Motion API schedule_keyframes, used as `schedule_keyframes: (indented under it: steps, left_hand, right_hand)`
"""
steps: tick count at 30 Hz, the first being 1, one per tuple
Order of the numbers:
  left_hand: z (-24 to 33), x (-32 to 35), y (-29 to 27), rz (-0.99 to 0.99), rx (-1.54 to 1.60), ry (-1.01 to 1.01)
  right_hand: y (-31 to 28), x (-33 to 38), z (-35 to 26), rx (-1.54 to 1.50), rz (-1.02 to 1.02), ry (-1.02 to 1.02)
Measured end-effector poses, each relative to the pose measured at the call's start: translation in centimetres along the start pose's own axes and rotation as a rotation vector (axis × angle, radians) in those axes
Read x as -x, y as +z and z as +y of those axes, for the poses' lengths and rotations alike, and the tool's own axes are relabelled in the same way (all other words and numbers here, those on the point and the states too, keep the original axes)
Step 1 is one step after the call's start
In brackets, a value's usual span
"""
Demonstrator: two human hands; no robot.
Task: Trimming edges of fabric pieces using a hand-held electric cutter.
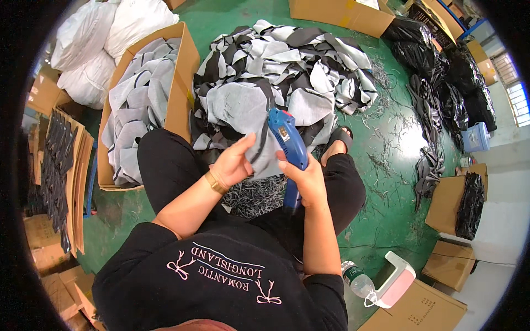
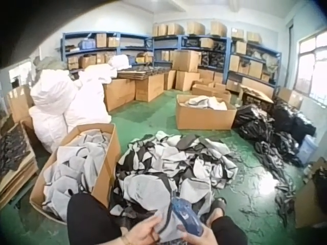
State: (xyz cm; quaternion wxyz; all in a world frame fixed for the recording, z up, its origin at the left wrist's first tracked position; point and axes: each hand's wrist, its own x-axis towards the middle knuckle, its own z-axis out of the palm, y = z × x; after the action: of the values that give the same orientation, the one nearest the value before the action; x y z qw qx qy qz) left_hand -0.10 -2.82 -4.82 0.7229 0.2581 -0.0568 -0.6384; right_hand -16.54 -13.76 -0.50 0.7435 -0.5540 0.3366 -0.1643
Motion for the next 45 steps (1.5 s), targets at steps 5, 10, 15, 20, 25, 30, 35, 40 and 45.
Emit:
schedule_keyframes:
  steps: [5, 10, 15, 20, 25, 30, 35, 40, 45]
  left_hand:
    - [-1.0, 2.4, 2.9, -0.078, 0.034, -0.041]
    - [-1.3, 3.2, 2.6, -0.004, -0.346, -0.069]
    - [1.3, 3.6, 5.4, -0.065, -0.827, 0.326]
    - [1.0, 3.5, 3.3, 0.225, -0.447, 0.147]
    - [2.1, 4.1, 3.9, 0.138, -0.257, 0.143]
    - [1.6, 3.6, 4.5, 0.214, -0.217, 0.271]
    - [1.5, 3.7, 5.3, 0.207, -0.198, 0.335]
    - [1.4, 3.9, 6.3, 0.262, -0.258, 0.378]
    - [1.1, 3.9, 5.8, 0.252, -0.345, 0.402]
  right_hand:
    - [1.3, 1.8, 0.5, 0.166, 0.128, -0.114]
    - [1.4, 2.4, 0.3, 0.38, 0.177, -0.145]
    - [0.3, 2.9, -1.4, 0.422, 0.079, -0.099]
    - [-0.3, 4.4, -3.5, 0.185, 0.055, -0.123]
    - [-1.2, 8.3, -3.3, 0.111, 0.032, -0.035]
    - [-0.7, 10.3, -1.2, 0.153, 0.016, 0.055]
    - [-0.4, 10.7, -0.4, 0.167, 0.019, 0.062]
    - [-0.3, 10.6, -0.2, 0.188, 0.03, 0.053]
    - [-0.3, 10.5, -0.3, 0.172, 0.07, 0.042]
